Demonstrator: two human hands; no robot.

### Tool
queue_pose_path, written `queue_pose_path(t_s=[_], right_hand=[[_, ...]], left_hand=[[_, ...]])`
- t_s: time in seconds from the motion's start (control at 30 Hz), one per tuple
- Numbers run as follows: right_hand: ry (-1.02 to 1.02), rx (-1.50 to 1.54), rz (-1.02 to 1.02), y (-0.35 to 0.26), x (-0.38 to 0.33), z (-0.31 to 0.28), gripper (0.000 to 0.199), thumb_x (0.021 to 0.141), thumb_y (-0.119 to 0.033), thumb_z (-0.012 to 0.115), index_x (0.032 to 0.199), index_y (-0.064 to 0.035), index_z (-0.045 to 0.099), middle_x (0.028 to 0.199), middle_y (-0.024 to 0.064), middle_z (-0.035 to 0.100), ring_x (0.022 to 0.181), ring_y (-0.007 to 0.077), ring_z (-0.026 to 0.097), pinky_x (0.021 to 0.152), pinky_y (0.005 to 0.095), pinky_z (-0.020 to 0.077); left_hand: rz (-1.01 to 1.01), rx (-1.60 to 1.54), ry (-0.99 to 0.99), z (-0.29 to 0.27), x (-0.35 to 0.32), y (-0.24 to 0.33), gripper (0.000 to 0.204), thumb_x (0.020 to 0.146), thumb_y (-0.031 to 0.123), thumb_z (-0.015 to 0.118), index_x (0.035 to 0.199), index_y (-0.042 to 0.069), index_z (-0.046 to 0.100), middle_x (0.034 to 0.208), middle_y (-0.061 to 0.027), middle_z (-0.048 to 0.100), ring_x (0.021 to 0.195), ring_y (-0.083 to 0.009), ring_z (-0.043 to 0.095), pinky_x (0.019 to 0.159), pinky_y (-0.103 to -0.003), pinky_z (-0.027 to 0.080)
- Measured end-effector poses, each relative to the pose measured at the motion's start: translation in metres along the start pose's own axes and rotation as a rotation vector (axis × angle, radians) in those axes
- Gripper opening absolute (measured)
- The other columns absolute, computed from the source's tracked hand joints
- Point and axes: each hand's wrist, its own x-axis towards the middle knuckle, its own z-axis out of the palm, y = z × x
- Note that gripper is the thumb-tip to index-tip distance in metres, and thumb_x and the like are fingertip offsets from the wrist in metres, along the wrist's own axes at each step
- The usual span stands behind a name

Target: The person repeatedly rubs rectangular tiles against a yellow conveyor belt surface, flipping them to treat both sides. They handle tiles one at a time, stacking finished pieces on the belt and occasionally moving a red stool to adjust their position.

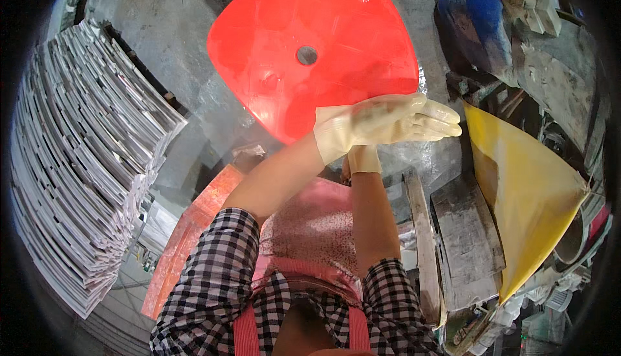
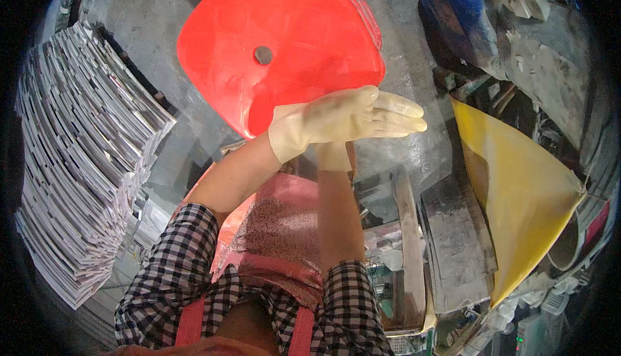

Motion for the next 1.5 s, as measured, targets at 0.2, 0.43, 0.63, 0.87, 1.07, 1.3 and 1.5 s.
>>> queue_pose_path(t_s=[0.2,0.43,0.63,0.87,1.07,1.3,1.5], right_hand=[[0.143,0.051,-0.071,0.004,0.015,0.041,0.053,0.108,-0.041,0.043,0.14,0.0,0.052,0.14,0.0203,0.058,0.123,0.0294,0.059,0.108,0.0408,0.0458],[0.231,0.044,-0.074,0.001,0.028,0.05,0.053,0.108,-0.041,0.041,0.141,-0.0006,0.051,0.143,0.0202,0.056,0.129,0.0308,0.055,0.112,0.044,0.0418],[0.269,0.029,-0.078,-0.006,0.021,0.048,0.053,0.108,-0.04,0.039,0.142,-0.001,0.051,0.145,0.02,0.054,0.133,0.032,0.051,0.115,0.0468,0.0384],[0.334,-0.108,0.09,-0.052,0.021,-0.017,0.053,0.108,-0.04,0.037,0.143,-0.0016,0.05,0.148,0.0198,0.051,0.138,0.0333,0.047,0.118,0.05,0.0344],[0.195,-0.081,-0.594,-0.262,-0.033,0.032,0.055,0.108,-0.036,0.038,0.15,-0.0004,0.042,0.158,0.017,0.04,0.147,0.0332,0.037,0.122,0.0496,0.0346],[-1.013,0.305,0.411,-0.145,-0.066,0.247,0.058,0.108,-0.034,0.038,0.148,0.0077,0.04,0.147,0.0268,0.051,0.133,0.0398,0.053,0.12,0.0524,0.0355],[-1.176,-0.256,0.594,-0.018,-0.067,0.289,0.056,0.111,-0.035,0.038,0.144,0.0092,0.046,0.138,0.0255,0.059,0.129,0.0352,0.058,0.116,0.0434,0.0409]], left_hand=[[-0.132,-0.134,0.044,-0.01,0.016,0.029,0.067,0.109,0.044,0.033,0.153,-0.006,0.033,0.162,-0.0265,0.029,0.154,-0.0315,0.024,0.127,-0.043,0.016],[0.315,0.002,0.306,-0.039,0.034,0.156,0.063,0.11,0.039,0.037,0.146,-0.012,0.04,0.15,-0.0273,0.048,0.144,-0.0371,0.042,0.123,-0.046,0.03],[0.662,0.743,1.303,-0.131,-0.25,0.252,0.059,0.109,0.035,0.039,0.143,-0.013,0.044,0.147,-0.0265,0.051,0.142,-0.0352,0.045,0.121,-0.046,0.033],[-0.803,1.693,1.801,-0.084,-0.518,0.023,0.038,0.099,0.039,0.054,0.103,0.007,0.074,0.102,-0.0244,0.07,0.101,-0.042,0.066,0.088,-0.049,0.052],[-0.568,1.522,1.411,-0.093,-0.394,-0.035,0.035,0.098,0.028,0.059,0.124,0.008,0.069,0.117,-0.0207,0.071,0.11,-0.0377,0.067,0.095,-0.043,0.053],[-0.243,1.563,1.291,-0.1,-0.259,-0.057,0.034,0.093,0.028,0.062,0.119,0.007,0.069,0.112,-0.0185,0.072,0.109,-0.0379,0.066,0.095,-0.047,0.052],[-0.13,1.519,1.463,-0.115,-0.23,-0.037,0.037,0.094,0.033,0.062,0.12,0.007,0.067,0.115,-0.016,0.07,0.111,-0.036,0.065,0.096,-0.046,0.05]])
